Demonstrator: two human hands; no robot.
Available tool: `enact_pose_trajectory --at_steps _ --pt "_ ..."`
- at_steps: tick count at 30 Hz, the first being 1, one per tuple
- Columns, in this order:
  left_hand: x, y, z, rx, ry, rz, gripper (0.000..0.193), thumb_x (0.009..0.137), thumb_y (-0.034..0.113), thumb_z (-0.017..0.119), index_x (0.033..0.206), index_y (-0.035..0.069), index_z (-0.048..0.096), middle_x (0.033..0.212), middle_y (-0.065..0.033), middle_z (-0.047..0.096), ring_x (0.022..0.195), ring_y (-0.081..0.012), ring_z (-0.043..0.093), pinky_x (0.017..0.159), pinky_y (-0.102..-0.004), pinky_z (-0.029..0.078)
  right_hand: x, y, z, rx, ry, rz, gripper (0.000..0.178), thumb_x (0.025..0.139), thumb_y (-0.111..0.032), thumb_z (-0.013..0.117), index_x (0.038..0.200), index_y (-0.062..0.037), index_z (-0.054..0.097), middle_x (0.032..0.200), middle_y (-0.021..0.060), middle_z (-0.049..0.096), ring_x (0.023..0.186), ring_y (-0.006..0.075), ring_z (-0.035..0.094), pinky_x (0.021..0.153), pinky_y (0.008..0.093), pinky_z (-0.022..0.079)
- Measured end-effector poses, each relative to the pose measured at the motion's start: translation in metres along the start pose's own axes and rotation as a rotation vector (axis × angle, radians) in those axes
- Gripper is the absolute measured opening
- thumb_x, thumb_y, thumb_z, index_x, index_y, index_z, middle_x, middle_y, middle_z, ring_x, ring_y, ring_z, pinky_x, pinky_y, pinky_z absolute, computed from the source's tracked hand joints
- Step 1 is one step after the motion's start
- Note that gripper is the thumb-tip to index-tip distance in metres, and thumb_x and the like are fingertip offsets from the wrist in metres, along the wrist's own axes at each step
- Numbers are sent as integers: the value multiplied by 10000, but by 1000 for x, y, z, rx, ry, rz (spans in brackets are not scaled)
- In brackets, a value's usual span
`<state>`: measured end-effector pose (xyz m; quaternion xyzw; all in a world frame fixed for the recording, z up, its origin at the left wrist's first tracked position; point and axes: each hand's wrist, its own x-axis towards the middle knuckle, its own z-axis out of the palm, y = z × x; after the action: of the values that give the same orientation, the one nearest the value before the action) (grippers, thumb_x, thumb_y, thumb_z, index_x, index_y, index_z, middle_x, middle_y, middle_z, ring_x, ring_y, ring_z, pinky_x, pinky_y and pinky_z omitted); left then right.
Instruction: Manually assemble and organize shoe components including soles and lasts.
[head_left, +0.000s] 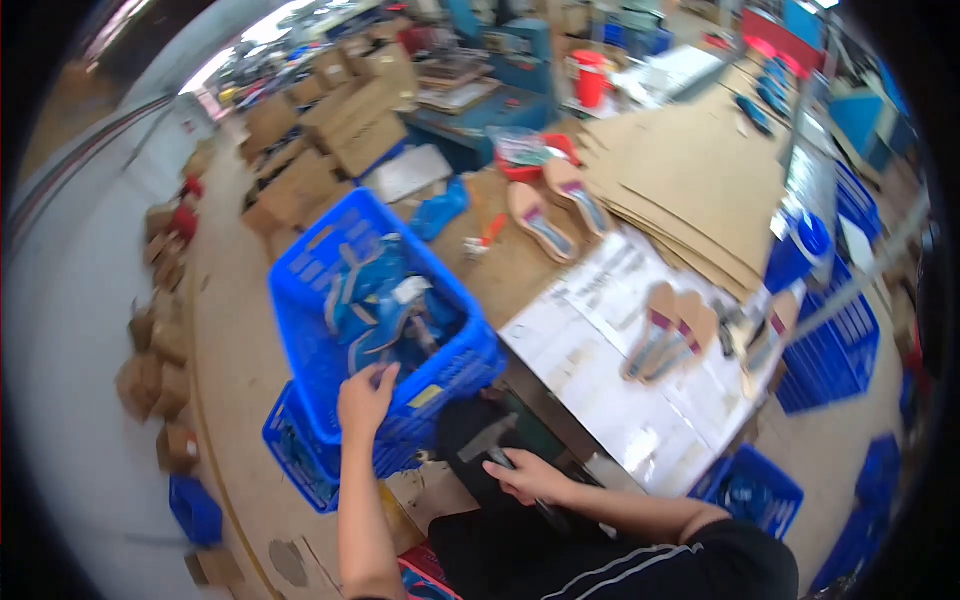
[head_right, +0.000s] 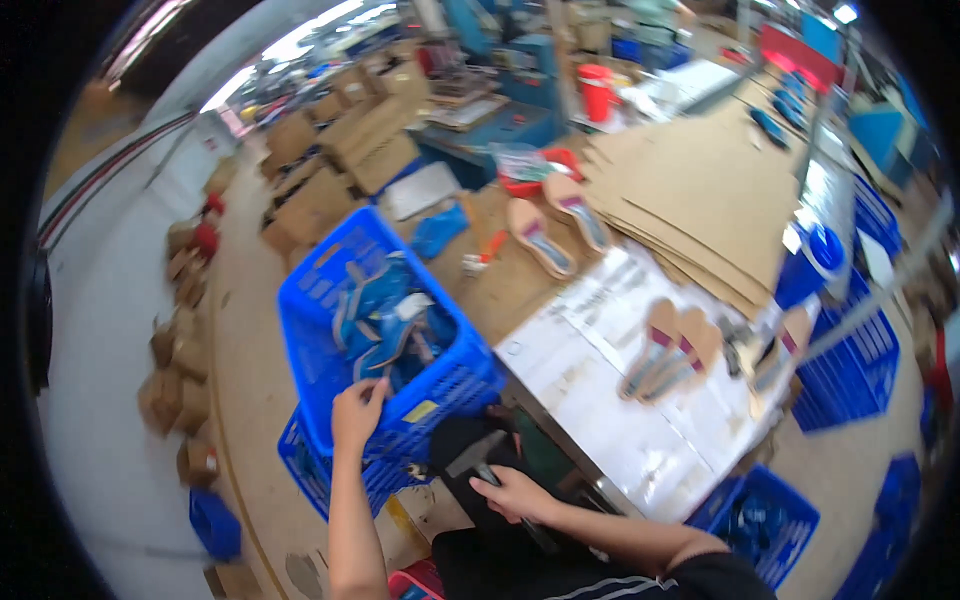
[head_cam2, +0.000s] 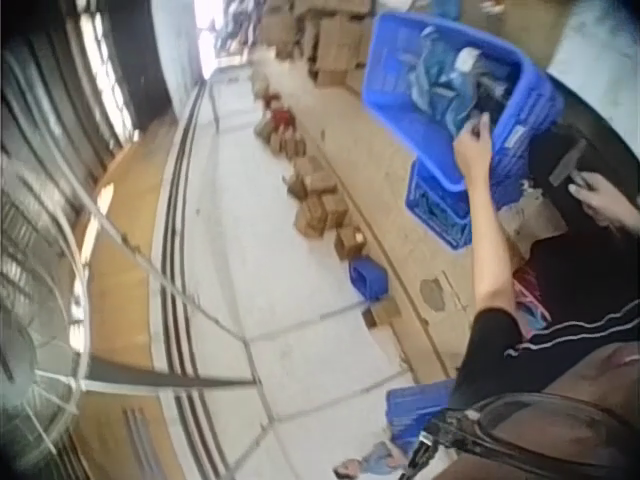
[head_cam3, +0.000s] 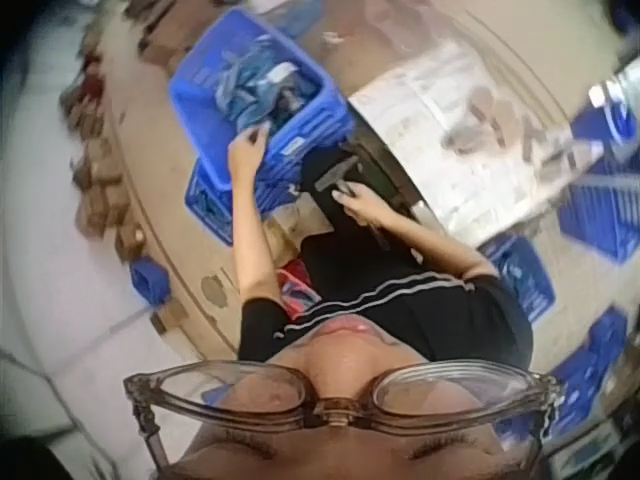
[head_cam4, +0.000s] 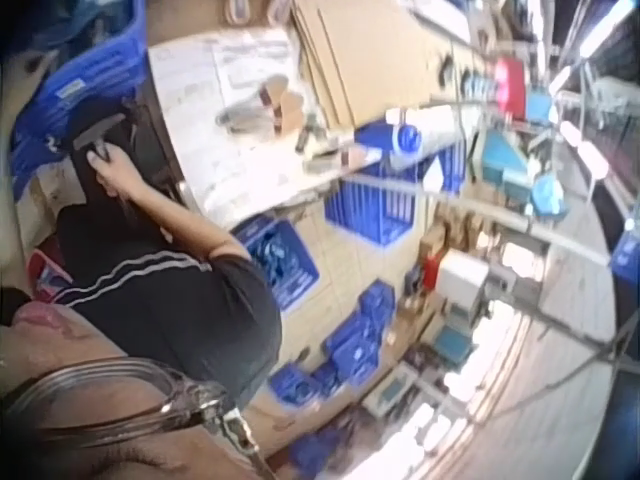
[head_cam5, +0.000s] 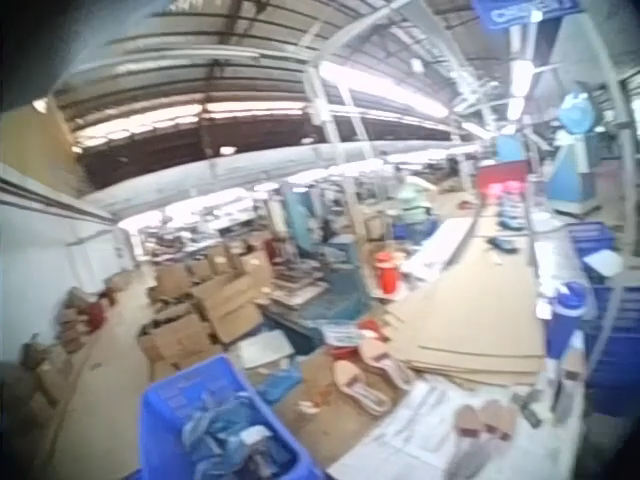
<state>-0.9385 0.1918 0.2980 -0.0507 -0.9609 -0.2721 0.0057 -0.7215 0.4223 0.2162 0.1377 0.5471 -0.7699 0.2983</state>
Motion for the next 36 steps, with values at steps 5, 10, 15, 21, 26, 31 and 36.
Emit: enact_pose_trajectory --at_steps 5,10,15,21,26,31,36 --pt "-59 -42 16 509 202 273 361 1049 392 639 957 43 615 950 -184 684 900 -420 661 763 -525 487 -6 -44 -49 -442 190 -83 460 1093 -478 581 1111 -19 608 767 207 701 626 322 739 526 455 554" --pt "-54 -48 32 503 156 245 384 1100 390 562 1172 31 677 1057 -188 707 984 -419 662 838 -514 488 7 -10 -149 -933 628 -284 369 1043 -332 614 1120 26 650 895 293 726 887 495 706 807 550 574" --pt "-106 -29 14 87 194 328 450 1123 355 525 1404 19 630 1430 -207 628 1350 -413 566 1187 -509 366 -25 -3 -163 -1255 773 -655 265 973 -240 686 1109 -14 666 1021 222 686 888 441 683 764 536 577" --pt "-259 -115 6 24 431 105 399 1079 200 618 1428 7 612 1558 -216 548 1470 -421 488 1292 -504 276 -14 -33 -190 -1478 976 -776 476 796 -179 863 1244 -91 728 1293 219 646 1178 448 615 1016 542 491" --pt "-459 -210 15 70 791 -676 417 1061 252 665 1369 -28 639 1365 -252 655 1306 -430 597 1139 -476 455 -10 -50 -244 -1754 351 -506 794 767 -51 801 1523 -110 568 1352 193 670 1293 404 596 1145 542 438" --pt "-624 -268 90 -92 196 -1354 788 1001 702 563 1356 7 676 1361 -287 687 1252 -464 668 1068 -518 527 -24 -79 -293 -1810 217 -566 878 804 -43 790 1620 -106 473 1368 200 668 1192 420 632 1008 502 535" --pt "-708 -264 239 -715 -2 -1321 970 962 851 454 1406 20 684 1408 -279 672 1357 -420 621 1138 -489 482 -34 -145 -277 -1789 526 -681 686 1000 -128 739 1605 -2 442 1264 253 692 1147 329 692 960 437 565"
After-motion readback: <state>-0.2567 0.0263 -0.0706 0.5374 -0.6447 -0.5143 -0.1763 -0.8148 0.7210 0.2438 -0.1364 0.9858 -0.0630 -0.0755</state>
